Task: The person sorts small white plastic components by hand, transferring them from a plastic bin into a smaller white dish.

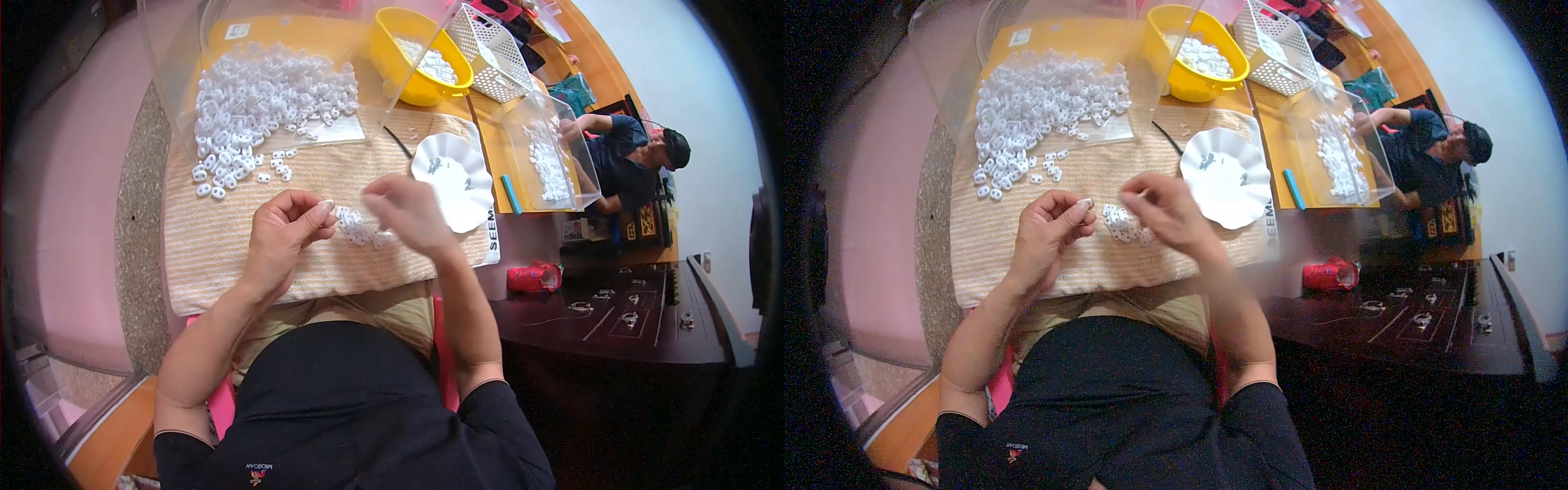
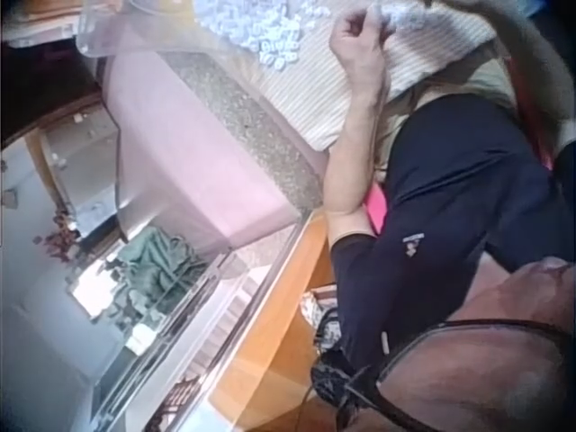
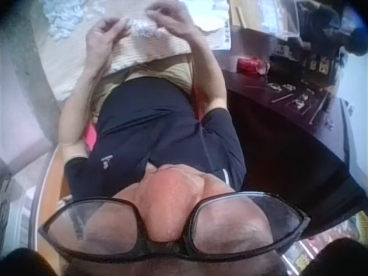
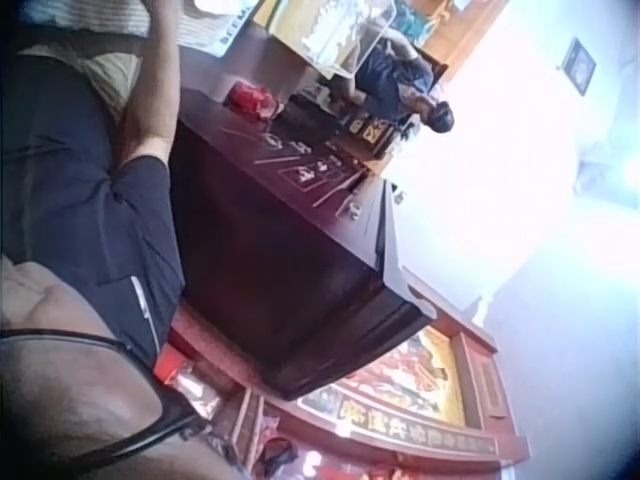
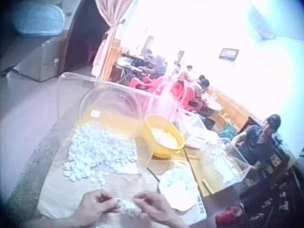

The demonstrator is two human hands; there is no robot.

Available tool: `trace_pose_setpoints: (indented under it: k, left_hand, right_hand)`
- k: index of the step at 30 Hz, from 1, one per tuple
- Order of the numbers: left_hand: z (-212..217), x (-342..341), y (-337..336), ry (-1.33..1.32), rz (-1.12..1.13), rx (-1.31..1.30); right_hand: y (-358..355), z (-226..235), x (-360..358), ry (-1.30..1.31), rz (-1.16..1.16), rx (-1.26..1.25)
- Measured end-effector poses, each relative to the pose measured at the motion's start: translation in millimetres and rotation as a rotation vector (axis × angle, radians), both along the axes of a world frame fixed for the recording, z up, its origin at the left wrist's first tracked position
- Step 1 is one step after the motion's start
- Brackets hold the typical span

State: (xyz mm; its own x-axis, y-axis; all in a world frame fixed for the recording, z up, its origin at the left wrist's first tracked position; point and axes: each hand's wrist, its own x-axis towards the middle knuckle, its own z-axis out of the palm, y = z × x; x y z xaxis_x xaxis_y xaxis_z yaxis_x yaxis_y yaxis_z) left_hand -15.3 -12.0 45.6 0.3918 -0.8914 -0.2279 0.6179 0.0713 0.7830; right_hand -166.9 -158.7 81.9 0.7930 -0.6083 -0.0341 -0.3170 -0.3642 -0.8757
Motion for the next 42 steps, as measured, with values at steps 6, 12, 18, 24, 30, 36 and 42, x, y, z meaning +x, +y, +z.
trace_pose_setpoints:
  k: [6,12,18,24,30,36,42]
  left_hand:
    - [6.6,-1.4,0.3,0.011,0.005,0.028]
    - [-4.2,-1.3,-0.2,-0.031,-0.067,-0.021]
    - [-9.8,-1.0,-0.9,-0.102,-0.064,-0.015]
    - [-7.3,-1.9,-1.0,-0.139,-0.092,-0.018]
    - [-4.6,-2.2,1.6,-0.051,-0.108,0.025]
    - [-2.4,-1.0,2.9,-0.016,-0.129,0.025]
    - [2.8,-2.3,1.8,0.092,-0.117,0.013]
  right_hand:
    - [-92.4,-6.7,-61.0,0.11,-0.308,-0.502]
    - [-129.5,-9.5,-75.2,0.353,-0.286,-0.656]
    - [-135.9,-6.2,-61.6,0.483,-0.237,-0.726]
    - [-141.8,-5.8,-55.7,0.58,-0.2,-0.688]
    - [-137.0,4.9,-50.9,0.703,-0.111,-0.672]
    - [-125.4,-1.9,-66.5,0.569,-0.144,-0.683]
    - [-72.5,-1.4,-63.5,0.07,-0.157,-0.302]
